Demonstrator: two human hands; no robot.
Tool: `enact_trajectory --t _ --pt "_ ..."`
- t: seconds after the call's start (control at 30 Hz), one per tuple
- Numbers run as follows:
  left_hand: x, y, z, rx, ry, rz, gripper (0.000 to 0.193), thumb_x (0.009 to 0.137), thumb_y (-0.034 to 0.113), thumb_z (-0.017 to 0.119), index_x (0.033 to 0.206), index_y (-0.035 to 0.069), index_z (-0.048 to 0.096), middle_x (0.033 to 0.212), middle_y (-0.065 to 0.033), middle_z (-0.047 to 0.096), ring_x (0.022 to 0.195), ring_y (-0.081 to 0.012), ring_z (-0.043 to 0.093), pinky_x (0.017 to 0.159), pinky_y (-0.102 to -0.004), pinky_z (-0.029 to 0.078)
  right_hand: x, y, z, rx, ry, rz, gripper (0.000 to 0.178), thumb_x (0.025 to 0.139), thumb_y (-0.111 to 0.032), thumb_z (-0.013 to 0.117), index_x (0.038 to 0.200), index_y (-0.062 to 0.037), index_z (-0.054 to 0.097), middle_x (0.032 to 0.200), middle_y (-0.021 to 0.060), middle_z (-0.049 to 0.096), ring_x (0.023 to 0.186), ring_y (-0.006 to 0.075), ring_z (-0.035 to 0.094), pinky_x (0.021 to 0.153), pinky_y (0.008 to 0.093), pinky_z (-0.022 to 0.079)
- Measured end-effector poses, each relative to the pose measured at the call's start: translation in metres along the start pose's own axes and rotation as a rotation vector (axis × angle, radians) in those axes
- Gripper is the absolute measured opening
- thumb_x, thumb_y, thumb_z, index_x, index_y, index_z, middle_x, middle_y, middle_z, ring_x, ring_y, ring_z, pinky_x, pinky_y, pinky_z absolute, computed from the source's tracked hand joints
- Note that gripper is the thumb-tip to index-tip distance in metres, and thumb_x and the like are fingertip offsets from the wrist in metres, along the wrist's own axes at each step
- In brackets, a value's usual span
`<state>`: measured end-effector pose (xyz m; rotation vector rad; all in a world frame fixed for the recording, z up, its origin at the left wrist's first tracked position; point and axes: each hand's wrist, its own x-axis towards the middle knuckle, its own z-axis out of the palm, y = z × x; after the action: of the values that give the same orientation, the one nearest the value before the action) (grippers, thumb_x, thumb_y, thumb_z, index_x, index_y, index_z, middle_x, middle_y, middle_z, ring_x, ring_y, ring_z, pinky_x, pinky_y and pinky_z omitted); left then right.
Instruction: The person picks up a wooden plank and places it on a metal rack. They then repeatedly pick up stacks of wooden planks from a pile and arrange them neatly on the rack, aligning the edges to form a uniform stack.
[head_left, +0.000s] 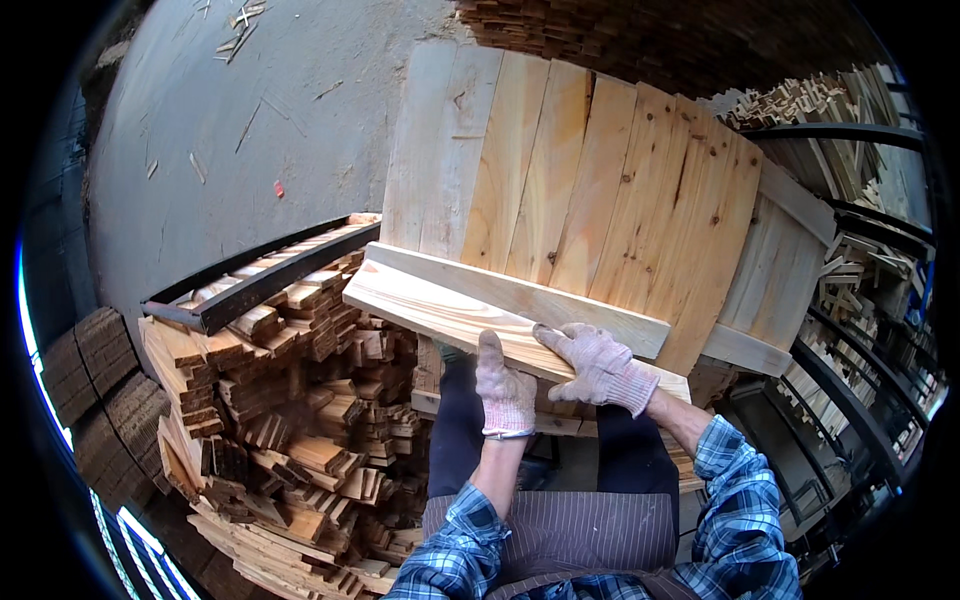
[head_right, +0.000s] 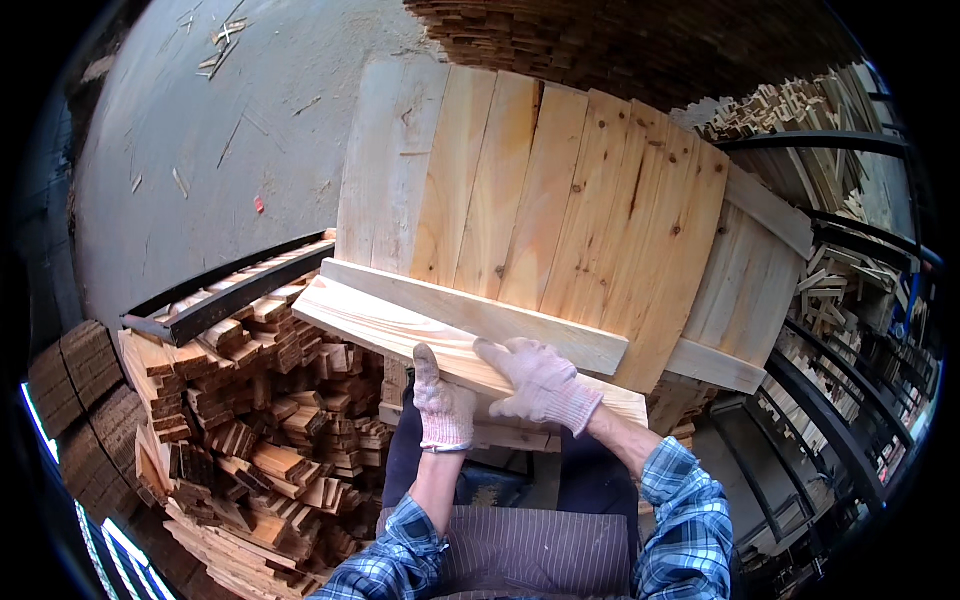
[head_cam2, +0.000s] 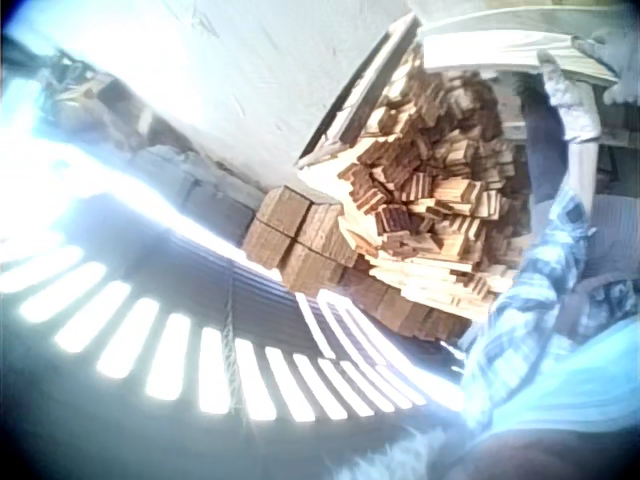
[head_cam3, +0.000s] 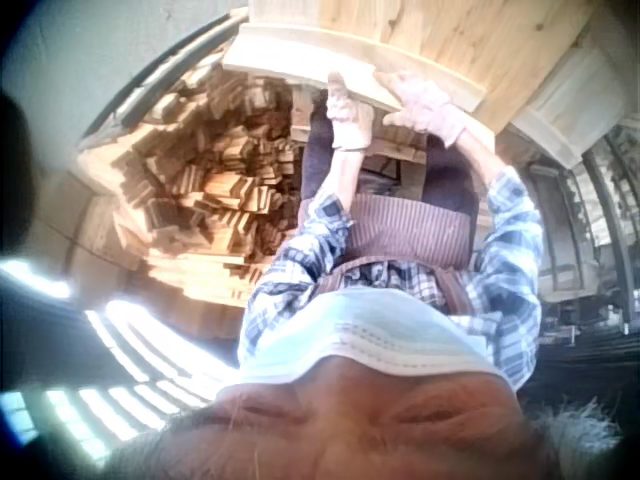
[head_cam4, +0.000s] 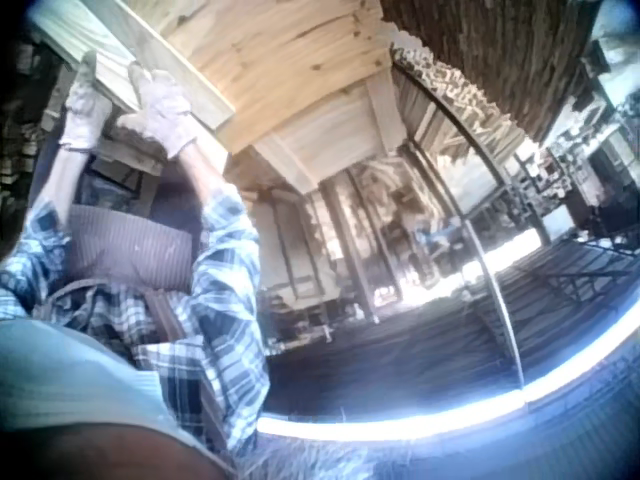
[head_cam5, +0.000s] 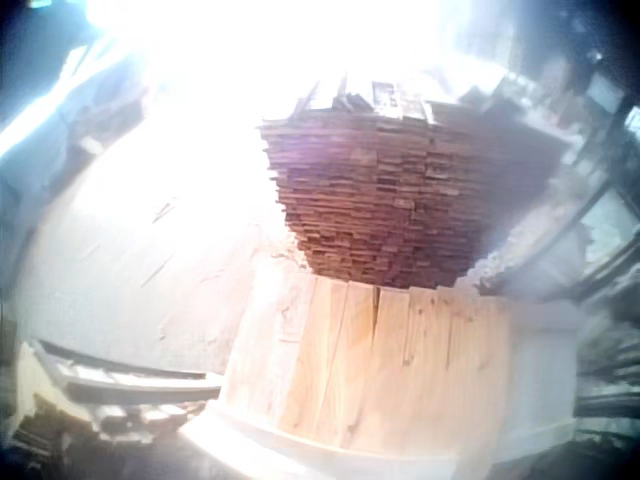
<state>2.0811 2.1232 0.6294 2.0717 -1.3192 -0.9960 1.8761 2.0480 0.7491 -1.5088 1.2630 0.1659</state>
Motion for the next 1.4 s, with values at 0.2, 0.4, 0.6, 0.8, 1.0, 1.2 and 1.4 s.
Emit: enact_trajectory --t 0.2,0.4,0.6,0.8,1.0,1.2,1.4 --pt "0.148 0.118 0.015 0.196 -0.083 0.460 0.079 0.082 0.044 0.068 0.143 0.005 0.036 0.135 -0.0212 0.048 0.122 -0.0391 0.048 0.098 -0.0499 0.046 0.040 0.049 -0.121 -0.402 0.576 0.036 0.078 0.060 -0.035 0.083 0.130 -0.0132 0.054 0.104 0.0132 0.053 0.099 0.0285 0.052 0.087 0.0420 0.044" --pt "0.178 0.088 0.051 0.971 -0.180 0.674 0.077 0.089 0.055 0.049 0.145 0.005 0.033 0.147 -0.0320 0.027 0.137 -0.0484 0.025 0.111 -0.0622 0.012 0.153 0.106 -0.201 -0.538 0.589 0.283 0.069 0.077 -0.025 0.074 0.139 -0.0335 0.045 0.133 0.0132 0.048 0.125 0.0322 0.046 0.105 0.0416 0.038" --pt "0.177 0.081 0.046 0.934 -0.183 0.678 0.076 0.089 0.054 0.049 0.144 0.004 0.034 0.146 -0.0337 0.026 0.135 -0.0515 0.025 0.110 -0.0639 0.013 0.178 0.102 -0.199 -0.522 0.579 0.347 0.065 0.079 -0.017 0.071 0.136 -0.0391 0.048 0.143 0.0111 0.041 0.134 0.0313 0.037 0.111 0.0402 0.032" --pt "0.172 0.085 0.047 0.926 -0.168 0.687 0.076 0.090 0.054 0.047 0.145 0.004 0.031 0.147 -0.0346 0.023 0.135 -0.0527 0.022 0.109 -0.0656 0.012 0.201 0.116 -0.189 -0.253 0.736 0.463 0.056 0.086 -0.024 0.065 0.137 -0.0374 0.047 0.148 0.0118 0.035 0.136 0.0328 0.033 0.115 0.0380 0.026" --pt "0.173 0.106 0.063 1.037 -0.203 0.669 0.080 0.089 0.059 0.045 0.147 0.007 0.029 0.149 -0.0324 0.021 0.138 -0.0506 0.019 0.111 -0.0634 0.011 0.173 0.126 -0.198 -0.553 0.760 0.377 0.058 0.096 -0.052 0.042 0.143 -0.0188 0.040 0.146 0.0160 0.038 0.138 0.0338 0.029 0.115 0.0406 0.023" --pt "0.125 0.120 -0.008 0.730 -0.232 0.386 0.090 0.084 0.062 0.053 0.150 0.009 0.021 0.152 -0.0174 0.027 0.141 -0.0330 0.024 0.116 -0.0432 0.020 0.029 0.090 -0.089 -0.428 0.432 -0.002 0.064 0.074 -0.009 0.063 0.135 -0.0174 0.046 0.111 0.0165 0.058 0.108 0.0319 0.057 0.091 0.0432 0.048" --pt "-0.068 0.177 -0.146 0.249 -0.172 -0.041 0.077 0.083 0.048 0.064 0.144 0.009 0.036 0.143 -0.0166 0.043 0.126 -0.0338 0.046 0.103 -0.0391 0.040 -0.141 0.079 -0.072 -0.167 0.120 0.080 0.075 0.074 -0.023 0.075 0.140 -0.0108 0.042 0.117 0.0209 0.060 0.110 0.0373 0.058 0.091 0.0432 0.048"
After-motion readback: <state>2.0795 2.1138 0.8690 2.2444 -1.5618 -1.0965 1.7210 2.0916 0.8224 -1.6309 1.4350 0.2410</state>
